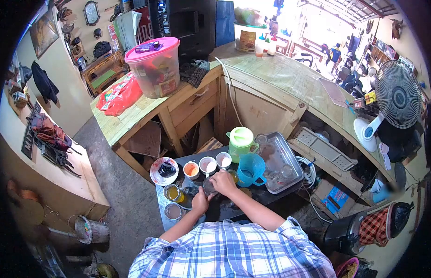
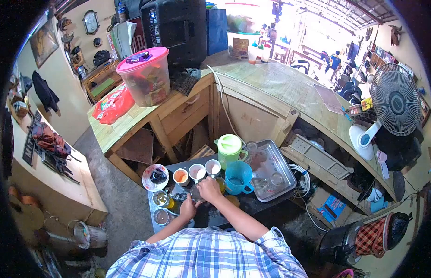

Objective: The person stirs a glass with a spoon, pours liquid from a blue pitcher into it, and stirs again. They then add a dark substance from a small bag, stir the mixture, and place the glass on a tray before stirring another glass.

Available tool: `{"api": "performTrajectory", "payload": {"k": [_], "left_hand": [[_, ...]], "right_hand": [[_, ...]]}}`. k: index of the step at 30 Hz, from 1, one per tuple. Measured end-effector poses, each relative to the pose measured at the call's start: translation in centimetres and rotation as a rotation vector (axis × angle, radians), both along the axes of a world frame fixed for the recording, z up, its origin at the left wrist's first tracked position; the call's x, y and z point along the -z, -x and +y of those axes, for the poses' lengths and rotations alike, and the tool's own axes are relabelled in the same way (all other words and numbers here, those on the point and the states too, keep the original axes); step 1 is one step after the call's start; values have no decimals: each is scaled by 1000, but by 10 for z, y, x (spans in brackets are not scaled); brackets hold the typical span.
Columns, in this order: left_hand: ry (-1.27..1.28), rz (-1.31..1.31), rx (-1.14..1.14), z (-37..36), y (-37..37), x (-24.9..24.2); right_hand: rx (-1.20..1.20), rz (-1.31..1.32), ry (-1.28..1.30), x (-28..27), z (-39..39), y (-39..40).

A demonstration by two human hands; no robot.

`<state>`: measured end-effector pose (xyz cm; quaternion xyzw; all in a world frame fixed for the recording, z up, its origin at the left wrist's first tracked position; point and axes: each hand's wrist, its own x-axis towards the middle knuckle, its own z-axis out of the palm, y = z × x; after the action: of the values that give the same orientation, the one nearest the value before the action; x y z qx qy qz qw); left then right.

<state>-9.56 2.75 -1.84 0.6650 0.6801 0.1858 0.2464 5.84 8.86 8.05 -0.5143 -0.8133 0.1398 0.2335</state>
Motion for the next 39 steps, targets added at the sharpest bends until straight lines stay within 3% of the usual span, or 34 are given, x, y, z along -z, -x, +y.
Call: {"api": "performTrajectory", "payload": {"k": [2, 5, 8, 11, 14, 17, 20, 23, 25, 26, 28, 31, 35, 37, 39], "left_hand": [[4, 0, -6, 0, -1, -2], [6, 4, -14, -2, -2, -6], [5, 1, -2, -1, -1, -9], [15, 7, 6, -12, 0, -7], [7, 21, 3, -10, 0, -8], [22, 12, 6, -11, 0, -12], [14, 8, 3, 0, -1, -15], [3, 12, -1, -1, -1, -12], [-9, 13, 4, -1, 0, -10], [-9, 9, 6, -1, 0, -9], [-12, 3, 5, 0, 0, -7], [-9, 22, 10, -1, 0, -9], [32, -42, -4, -1, -1, -13], [27, -58, -13, -1, -1, -19], [111, -72, -9, -1, -1, -28]], "right_hand": [[-5, 53, -98, 0, 0, 0], [-4, -115, 29, -4, -2, 2], [-31, 94, -123, -1, -1, 2], [32, -113, 48, 7, -9, 4], [24, 82, -83, 5, -8, 4], [63, -142, 91, 2, -11, 7], [39, 53, -44, 2, 0, 6], [116, -123, 37, 7, 0, 6], [89, 160, 1, 4, 1, 4], [89, 160, -1, 3, -1, 4], [138, -118, 47, 1, -3, 4], [161, 81, 147, 1, -1, 3], [118, -44, -37, 1, -5, 0], [122, -30, 214, -11, -9, 0], [132, 37, 140, -27, -14, -4]]}}
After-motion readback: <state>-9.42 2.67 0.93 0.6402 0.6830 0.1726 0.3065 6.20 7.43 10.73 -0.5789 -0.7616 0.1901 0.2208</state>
